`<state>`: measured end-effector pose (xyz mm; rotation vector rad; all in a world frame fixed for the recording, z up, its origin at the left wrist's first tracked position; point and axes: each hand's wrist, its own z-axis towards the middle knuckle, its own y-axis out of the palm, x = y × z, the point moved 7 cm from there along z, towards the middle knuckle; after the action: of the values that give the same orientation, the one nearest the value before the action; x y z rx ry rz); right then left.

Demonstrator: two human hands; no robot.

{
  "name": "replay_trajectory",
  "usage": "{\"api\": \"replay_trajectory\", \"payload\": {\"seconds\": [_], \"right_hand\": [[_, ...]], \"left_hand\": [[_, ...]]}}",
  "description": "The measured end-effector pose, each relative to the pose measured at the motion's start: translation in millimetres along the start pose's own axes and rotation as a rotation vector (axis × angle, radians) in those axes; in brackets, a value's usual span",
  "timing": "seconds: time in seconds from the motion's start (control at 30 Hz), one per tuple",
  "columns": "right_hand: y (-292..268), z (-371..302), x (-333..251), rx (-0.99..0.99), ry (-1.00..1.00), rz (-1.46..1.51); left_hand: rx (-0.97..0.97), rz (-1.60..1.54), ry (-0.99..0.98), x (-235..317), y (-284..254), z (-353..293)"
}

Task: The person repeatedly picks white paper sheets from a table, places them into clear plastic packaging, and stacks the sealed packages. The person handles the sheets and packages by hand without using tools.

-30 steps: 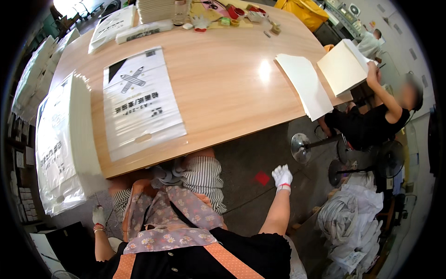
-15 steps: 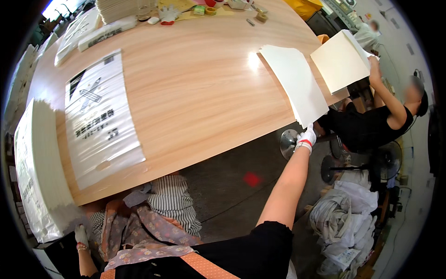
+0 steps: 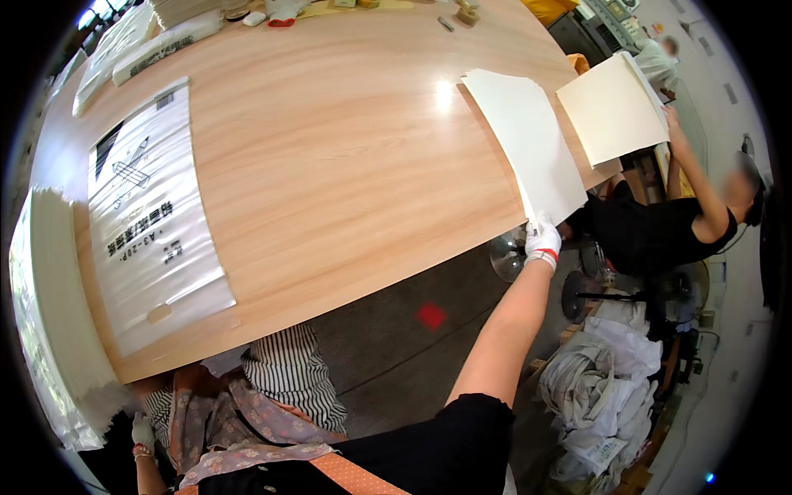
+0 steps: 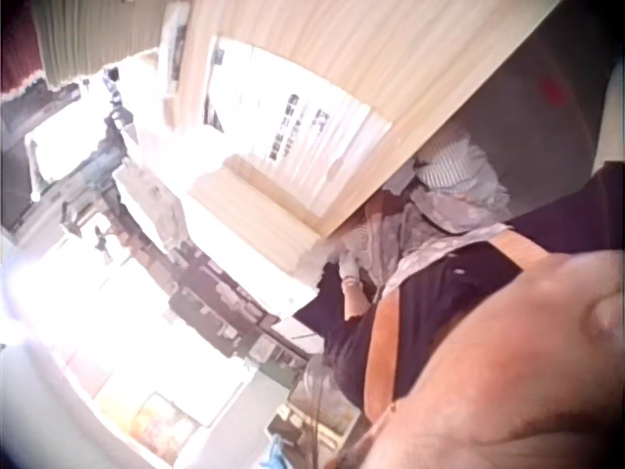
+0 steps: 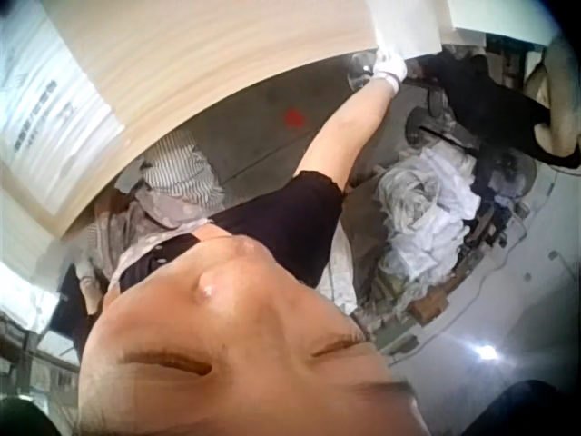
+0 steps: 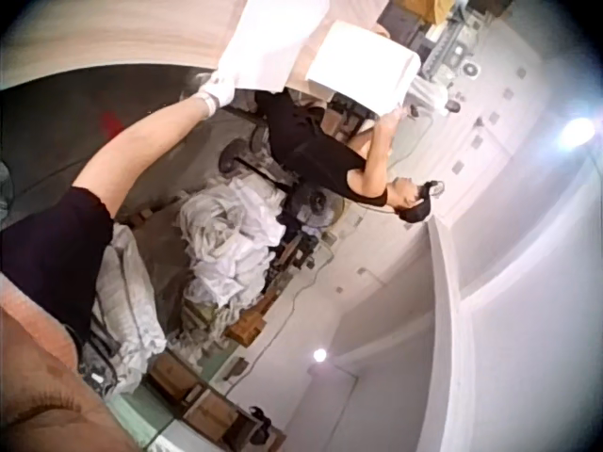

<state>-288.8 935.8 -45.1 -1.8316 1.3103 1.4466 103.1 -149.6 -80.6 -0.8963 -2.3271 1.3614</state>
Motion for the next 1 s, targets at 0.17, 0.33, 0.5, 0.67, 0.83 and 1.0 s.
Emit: {"api": "replay_trajectory", "payload": {"seconds": [0.17, 0.33, 0.5, 0.67, 0.83, 1.0], "right_hand": [[-5, -8, 10, -0.078, 0.035, 0.073], [-5, -46, 44, -0.163, 0.076, 0.187], [-6, -71, 38, -0.164, 0.138, 0.404], [-13, -28, 24, -0.1, -0.101, 0.205], [42, -56, 4, -0.228, 0.02, 0.217], [51, -87, 14, -0.275, -0.023, 0.355]], "left_hand": [[-0.057, 0.101, 0.018, 8, 1, 7], [-0.095, -0.104, -0.075, 49, -18, -32], [-0.019, 0.168, 0.158, -28, 1, 0], [0.023, 0.062, 0.0, -2, -8, 4], [0.158, 0.269, 0.385, -31, 17, 4], [0.004, 0.455, 0.401, -6, 30, 8]]}}
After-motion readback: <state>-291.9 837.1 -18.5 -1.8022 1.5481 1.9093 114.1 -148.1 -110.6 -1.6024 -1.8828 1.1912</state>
